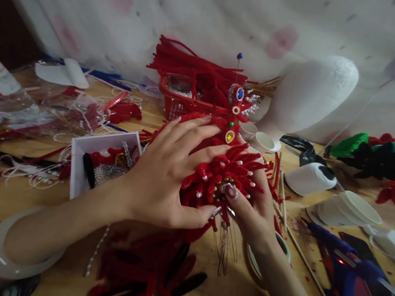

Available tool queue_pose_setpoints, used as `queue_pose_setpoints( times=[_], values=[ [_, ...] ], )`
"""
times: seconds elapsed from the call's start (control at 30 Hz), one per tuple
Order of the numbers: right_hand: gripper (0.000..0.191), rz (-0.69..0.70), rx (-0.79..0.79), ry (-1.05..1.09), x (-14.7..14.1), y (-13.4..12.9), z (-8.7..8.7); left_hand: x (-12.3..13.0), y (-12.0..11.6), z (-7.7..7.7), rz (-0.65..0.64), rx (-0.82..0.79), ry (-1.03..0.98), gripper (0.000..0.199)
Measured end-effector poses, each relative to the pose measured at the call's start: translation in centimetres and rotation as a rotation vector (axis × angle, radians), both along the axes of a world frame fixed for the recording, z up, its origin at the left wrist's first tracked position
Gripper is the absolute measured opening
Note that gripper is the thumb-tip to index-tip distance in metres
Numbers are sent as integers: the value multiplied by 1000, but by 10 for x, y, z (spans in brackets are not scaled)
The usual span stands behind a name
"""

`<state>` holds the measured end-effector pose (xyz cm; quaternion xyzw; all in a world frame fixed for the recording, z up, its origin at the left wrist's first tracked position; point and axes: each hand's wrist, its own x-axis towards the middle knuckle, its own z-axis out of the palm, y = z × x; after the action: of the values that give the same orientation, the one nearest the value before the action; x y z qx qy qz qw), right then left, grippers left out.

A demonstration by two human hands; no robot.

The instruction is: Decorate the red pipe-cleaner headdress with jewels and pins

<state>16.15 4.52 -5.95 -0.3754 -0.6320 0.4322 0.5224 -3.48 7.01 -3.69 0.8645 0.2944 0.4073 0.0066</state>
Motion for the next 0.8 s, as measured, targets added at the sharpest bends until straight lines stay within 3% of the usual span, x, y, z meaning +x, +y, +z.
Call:
queue_pose_setpoints(
  times=[0.3, 0.53, 0.8],
  values=[
    [67, -38, 29, -100, 0, 0, 0, 1, -1, 0, 22, 1, 8, 67],
    [67, -2, -12, 12, -4, -1, 3, 0, 0, -1, 28, -1, 20, 69],
    [67, -38, 14, -57, -4, -1, 2, -1, 1, -1, 23, -3, 25, 70]
  ],
)
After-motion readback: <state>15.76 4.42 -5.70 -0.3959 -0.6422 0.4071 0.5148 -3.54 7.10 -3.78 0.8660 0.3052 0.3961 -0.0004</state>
